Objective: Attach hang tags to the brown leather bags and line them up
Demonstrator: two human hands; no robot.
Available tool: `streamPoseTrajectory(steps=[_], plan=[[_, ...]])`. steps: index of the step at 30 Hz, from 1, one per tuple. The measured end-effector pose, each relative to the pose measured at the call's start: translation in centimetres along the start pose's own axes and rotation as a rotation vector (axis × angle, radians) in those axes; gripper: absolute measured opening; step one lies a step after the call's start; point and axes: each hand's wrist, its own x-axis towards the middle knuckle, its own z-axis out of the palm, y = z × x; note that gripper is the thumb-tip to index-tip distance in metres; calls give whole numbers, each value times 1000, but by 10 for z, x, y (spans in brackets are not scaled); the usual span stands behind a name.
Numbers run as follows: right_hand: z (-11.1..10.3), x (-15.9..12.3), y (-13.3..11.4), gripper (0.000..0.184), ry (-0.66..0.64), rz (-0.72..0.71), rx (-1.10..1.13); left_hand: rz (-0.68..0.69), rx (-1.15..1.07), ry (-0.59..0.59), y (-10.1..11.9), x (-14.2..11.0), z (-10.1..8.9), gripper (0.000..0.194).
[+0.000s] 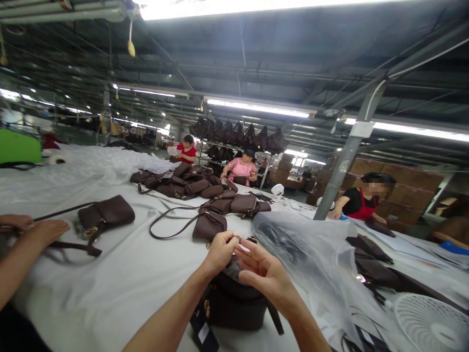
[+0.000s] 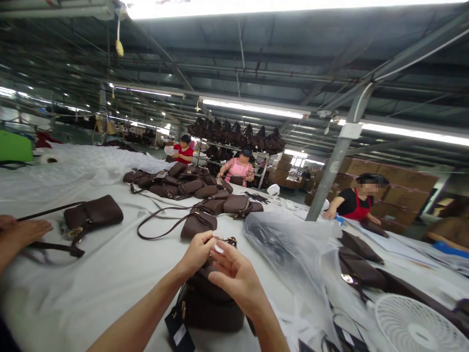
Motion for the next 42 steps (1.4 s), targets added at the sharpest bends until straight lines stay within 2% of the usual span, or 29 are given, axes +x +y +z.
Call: streamPoseTrajectory(steps=[1,2,4,6,9,12,14,16,23,31,36,42], plan=[[-1,1,-2,57,2,-3,14,17,32,-4,0,-1,-1,27],[-3,1,-3,49,40,-18,-14,40,72,-15,1,-2,-1,28],[-5,3,-5,37,162,-37,-107,83,148,-43,1,-4,-1,30],[-7,4,-5,41,233,5,-108,118,208,-57,1,-8,0,32],[-7,5,-3,47,249,121,34,168,269,-72,2,-14,2,33],[-6,5,-2,63,284,184,83,204,309,-99,3,-17,2,31],[-4,5,-3,78,276,207,69,212,334,-111,3,-17,1,29],[-2,6,-3,84,258,199,54,220,347,-124,4,-18,1,29],[-2,6,5,65,232,143,64,206,255,-176,9,-19,-1,30],[-2,3,6,65,193,144,74,160,117,-222,10,-20,-3,30],[-3,3,9,62,187,134,62,158,131,-259,7,-19,-3,32],[-2,7,12,52,236,109,107,236,259,-266,6,-21,-3,26]])
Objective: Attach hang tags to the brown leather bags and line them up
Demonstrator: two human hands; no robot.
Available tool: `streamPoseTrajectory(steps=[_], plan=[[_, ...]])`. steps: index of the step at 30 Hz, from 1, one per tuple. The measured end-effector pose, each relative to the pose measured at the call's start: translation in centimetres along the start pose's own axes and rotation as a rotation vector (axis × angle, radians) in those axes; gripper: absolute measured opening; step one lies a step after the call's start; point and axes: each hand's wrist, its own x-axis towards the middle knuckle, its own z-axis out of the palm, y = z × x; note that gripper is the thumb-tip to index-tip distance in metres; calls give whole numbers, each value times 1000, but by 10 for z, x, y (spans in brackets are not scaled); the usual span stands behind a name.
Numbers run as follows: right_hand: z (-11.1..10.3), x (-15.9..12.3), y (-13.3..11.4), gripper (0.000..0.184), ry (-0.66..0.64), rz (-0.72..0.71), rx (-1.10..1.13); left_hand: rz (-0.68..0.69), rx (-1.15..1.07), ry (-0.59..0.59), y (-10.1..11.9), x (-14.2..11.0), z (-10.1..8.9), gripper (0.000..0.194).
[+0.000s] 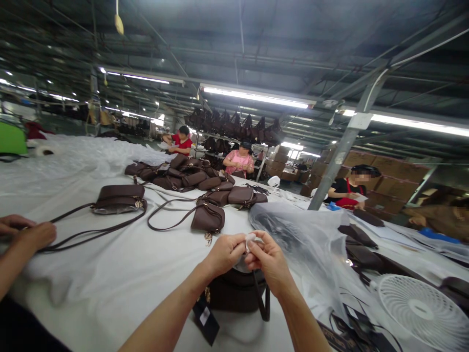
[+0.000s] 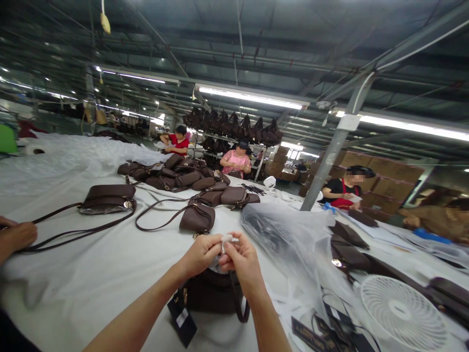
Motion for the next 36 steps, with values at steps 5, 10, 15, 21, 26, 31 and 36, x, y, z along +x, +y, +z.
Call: streamPoseTrajectory(steps=[5,10,15,21,26,31,36], plan=[[-2,2,-4,50,-20,23,46,0,9,23,2,0,-1,25],[1,1,-6,48,-28,49,32,-35,-109,45,5,1,-2,29],[8,0,0,48,75,-54,23,-40,-86,92,1,0,1,28],[11,-2,7,47,97,-132,-56,-26,-102,102,1,-2,1,25],[11,-1,9,51,140,-145,-77,-35,-98,110,2,-2,2,26],[7,-2,12,55,122,-102,-51,-86,-127,146,2,0,4,29],[3,-7,12,54,98,-14,132,-93,-146,146,2,1,5,30]])
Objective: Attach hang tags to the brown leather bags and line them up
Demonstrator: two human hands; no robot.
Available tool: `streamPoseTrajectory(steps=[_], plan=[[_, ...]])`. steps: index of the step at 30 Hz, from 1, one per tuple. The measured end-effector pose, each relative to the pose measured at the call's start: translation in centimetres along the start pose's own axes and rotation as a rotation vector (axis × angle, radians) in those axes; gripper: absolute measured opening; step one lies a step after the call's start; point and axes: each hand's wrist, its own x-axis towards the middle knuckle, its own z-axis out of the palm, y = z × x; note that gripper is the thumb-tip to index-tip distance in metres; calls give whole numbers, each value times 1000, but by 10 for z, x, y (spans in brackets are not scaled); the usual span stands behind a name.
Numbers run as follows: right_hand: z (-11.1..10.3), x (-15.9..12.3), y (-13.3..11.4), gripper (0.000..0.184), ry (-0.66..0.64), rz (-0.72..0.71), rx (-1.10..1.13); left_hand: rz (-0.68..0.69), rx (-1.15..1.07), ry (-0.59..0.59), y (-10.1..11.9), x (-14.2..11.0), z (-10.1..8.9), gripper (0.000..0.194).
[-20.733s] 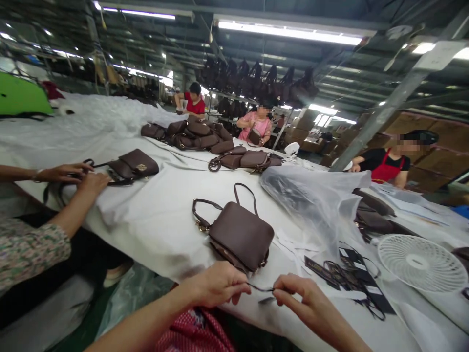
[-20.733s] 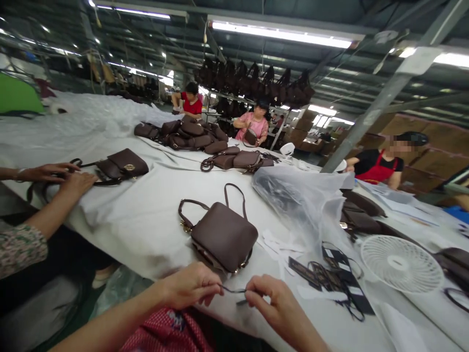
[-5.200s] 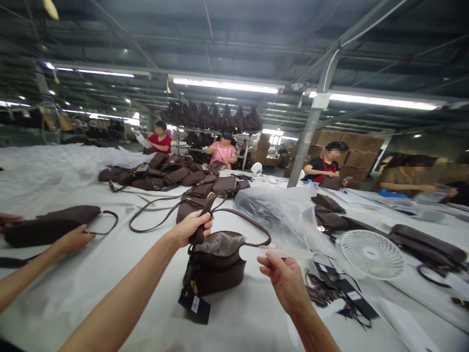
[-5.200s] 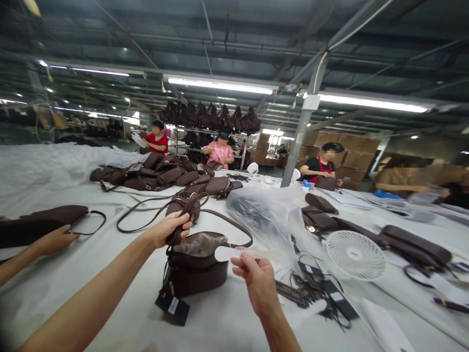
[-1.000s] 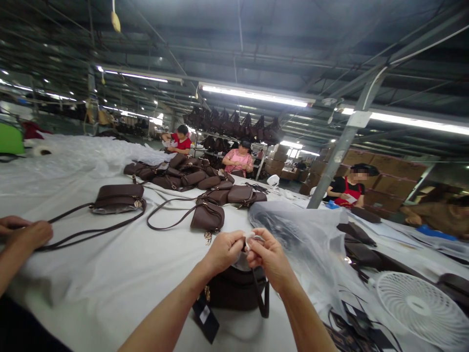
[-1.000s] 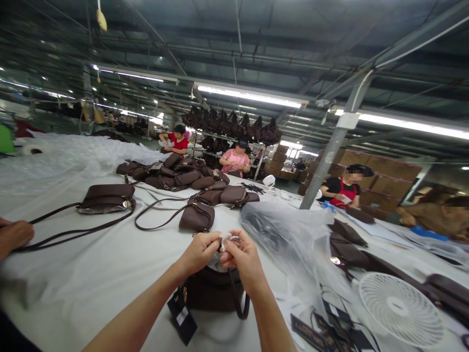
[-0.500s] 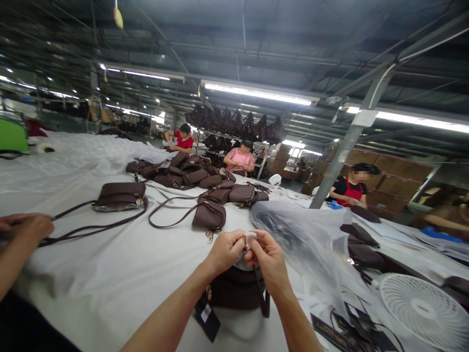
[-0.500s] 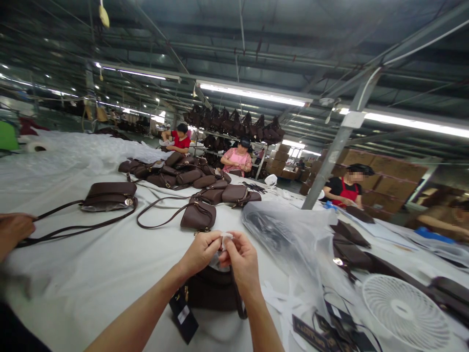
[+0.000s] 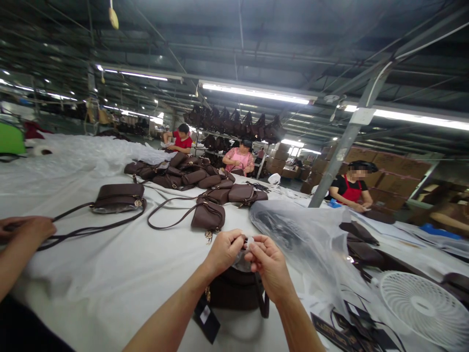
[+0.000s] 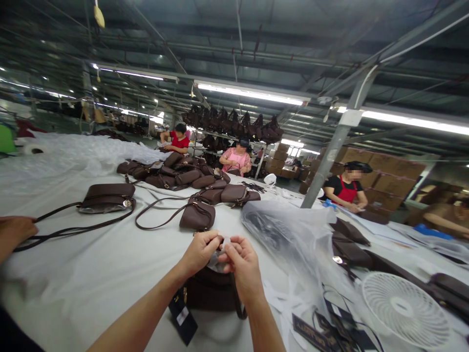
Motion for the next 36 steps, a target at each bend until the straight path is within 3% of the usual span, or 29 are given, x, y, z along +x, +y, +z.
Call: streamPoseTrajectory(steps=[4,11,18,30,36], plan=[[-1,0,-2,72,-9,45,58,15,-15,-11,1,0,0,28],[2,8,-3,50,36,-18,-118,30,61,-36,-4,-1,2,27],[10,8,3,40,108,-114,-100,76,187,-54,-5,-4,1,26],[1,5,8,37,14,-153,-117,88,196,-140,1,-5,-5,27],[-6,-1,-8,42,-65,-26,-105,152,254,-187,2,-5,-8,26]])
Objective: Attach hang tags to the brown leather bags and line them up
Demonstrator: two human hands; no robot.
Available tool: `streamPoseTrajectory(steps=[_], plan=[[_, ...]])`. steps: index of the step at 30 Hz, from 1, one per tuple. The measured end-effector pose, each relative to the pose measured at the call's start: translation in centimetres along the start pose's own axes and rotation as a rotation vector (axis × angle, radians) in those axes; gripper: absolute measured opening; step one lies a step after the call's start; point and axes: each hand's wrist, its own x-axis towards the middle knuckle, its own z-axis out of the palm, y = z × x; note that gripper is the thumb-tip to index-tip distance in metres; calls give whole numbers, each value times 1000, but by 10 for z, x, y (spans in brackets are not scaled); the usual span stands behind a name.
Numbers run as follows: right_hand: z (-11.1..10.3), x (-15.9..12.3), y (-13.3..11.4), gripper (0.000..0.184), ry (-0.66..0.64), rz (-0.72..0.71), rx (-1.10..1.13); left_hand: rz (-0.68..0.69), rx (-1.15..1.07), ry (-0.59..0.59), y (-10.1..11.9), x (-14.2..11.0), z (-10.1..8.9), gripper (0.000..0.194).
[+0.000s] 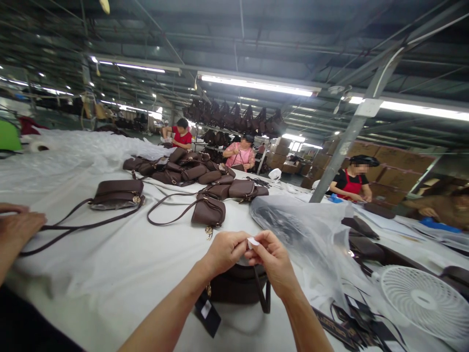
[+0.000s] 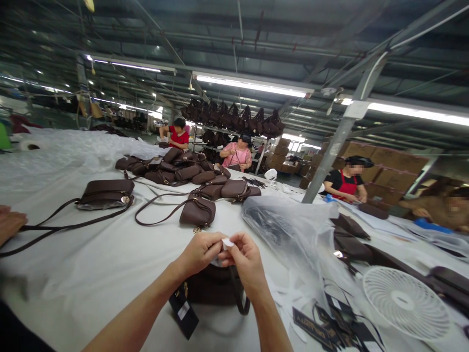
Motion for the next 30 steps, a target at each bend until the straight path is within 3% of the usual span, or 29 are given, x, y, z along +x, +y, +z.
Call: streamPoseTrajectory(steps=[4,7,13,17,20,23,25,28,30], plan=[[-3,1,-6,43,-56,11,-53,18,-33,-18,-2,2,-2,25],[-4,3,-7,45,-21,24,-39,58,-17,-31,-4,2,-3,24],[-8,11,-27,38,-145,249,65,53,18,-26,-4,5,-8,24],[-8,25,-46,26,-143,252,-276,38,-36,-77,-3,10,-14,25],[-6,36,-59,13,-265,90,-738,30,-85,-95,-5,15,-19,26],[0,38,-71,9,-353,-304,-1334,11,-114,-87,-8,17,-23,25],[7,36,-78,13,-381,-490,-1628,10,-127,-83,-10,17,-24,25],[15,35,-84,15,-398,-589,-1796,7,-125,-111,-13,12,-23,27],[16,40,-87,15,-310,-638,-1803,-23,-123,-124,-15,9,-23,27]])
